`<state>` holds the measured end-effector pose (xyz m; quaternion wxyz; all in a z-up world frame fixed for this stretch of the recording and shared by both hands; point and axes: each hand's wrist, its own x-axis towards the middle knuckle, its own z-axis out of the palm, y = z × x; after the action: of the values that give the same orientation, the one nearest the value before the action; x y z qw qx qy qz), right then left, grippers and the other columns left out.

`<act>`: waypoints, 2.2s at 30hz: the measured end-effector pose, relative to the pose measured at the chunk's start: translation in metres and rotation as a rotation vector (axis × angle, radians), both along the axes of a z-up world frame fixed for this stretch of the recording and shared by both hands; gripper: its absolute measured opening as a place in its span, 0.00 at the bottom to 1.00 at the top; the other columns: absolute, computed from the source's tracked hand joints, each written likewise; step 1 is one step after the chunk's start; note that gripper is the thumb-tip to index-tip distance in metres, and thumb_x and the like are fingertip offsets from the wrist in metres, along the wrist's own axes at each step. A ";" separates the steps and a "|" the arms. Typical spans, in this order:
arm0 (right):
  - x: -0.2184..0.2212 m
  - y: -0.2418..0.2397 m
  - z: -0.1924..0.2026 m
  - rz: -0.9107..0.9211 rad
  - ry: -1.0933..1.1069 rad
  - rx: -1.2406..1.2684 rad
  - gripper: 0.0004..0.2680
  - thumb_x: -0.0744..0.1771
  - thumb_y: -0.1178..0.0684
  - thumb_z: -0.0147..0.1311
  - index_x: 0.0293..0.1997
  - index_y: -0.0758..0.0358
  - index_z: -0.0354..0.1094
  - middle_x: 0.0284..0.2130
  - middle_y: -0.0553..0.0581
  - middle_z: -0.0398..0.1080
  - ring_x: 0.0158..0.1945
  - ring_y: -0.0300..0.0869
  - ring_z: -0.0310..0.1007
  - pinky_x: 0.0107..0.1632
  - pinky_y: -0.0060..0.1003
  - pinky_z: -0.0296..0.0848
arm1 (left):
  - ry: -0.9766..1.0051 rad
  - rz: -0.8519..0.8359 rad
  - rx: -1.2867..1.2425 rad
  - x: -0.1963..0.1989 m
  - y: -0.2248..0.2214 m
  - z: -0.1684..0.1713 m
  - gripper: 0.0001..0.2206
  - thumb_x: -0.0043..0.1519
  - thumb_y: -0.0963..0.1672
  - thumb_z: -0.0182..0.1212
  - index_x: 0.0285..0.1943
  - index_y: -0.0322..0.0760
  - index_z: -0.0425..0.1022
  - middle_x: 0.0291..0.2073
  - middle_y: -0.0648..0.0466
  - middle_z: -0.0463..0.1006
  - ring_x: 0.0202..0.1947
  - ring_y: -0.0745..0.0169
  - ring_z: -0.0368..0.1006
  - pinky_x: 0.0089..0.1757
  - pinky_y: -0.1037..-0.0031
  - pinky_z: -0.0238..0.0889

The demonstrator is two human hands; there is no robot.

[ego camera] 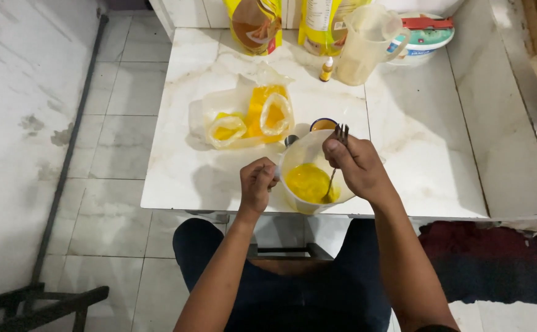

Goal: Stirring a yellow liquid in a container using a fork and pouring additional liquid from a small cup.

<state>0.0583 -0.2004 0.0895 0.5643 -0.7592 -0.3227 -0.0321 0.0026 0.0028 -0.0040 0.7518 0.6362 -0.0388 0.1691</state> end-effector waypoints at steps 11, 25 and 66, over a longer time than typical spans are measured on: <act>-0.002 0.001 0.010 -0.030 -0.044 -0.044 0.13 0.71 0.52 0.42 0.30 0.62 0.68 0.12 0.53 0.63 0.16 0.41 0.61 0.25 0.37 0.67 | -0.006 0.002 -0.011 0.002 0.000 0.002 0.18 0.61 0.51 0.54 0.21 0.38 0.69 0.09 0.57 0.56 0.14 0.73 0.50 0.19 0.81 0.49; -0.008 0.003 0.023 0.083 0.110 0.032 0.15 0.70 0.50 0.33 0.30 0.62 0.69 0.12 0.55 0.65 0.15 0.43 0.63 0.24 0.37 0.68 | -0.004 0.009 -0.013 -0.001 0.002 -0.011 0.18 0.61 0.50 0.53 0.20 0.38 0.67 0.09 0.57 0.55 0.15 0.72 0.48 0.20 0.80 0.46; -0.010 -0.001 0.026 -0.104 0.192 -0.166 0.10 0.68 0.50 0.38 0.38 0.58 0.69 0.29 0.51 0.71 0.29 0.41 0.67 0.39 0.34 0.67 | 0.061 0.033 0.044 -0.002 0.002 -0.012 0.18 0.62 0.51 0.53 0.22 0.39 0.67 0.14 0.56 0.62 0.16 0.70 0.56 0.20 0.77 0.51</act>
<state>0.0483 -0.2019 0.1152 0.5252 -0.8186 -0.2293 0.0383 0.0010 0.0045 -0.0163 0.7355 0.6580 -0.0093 0.1610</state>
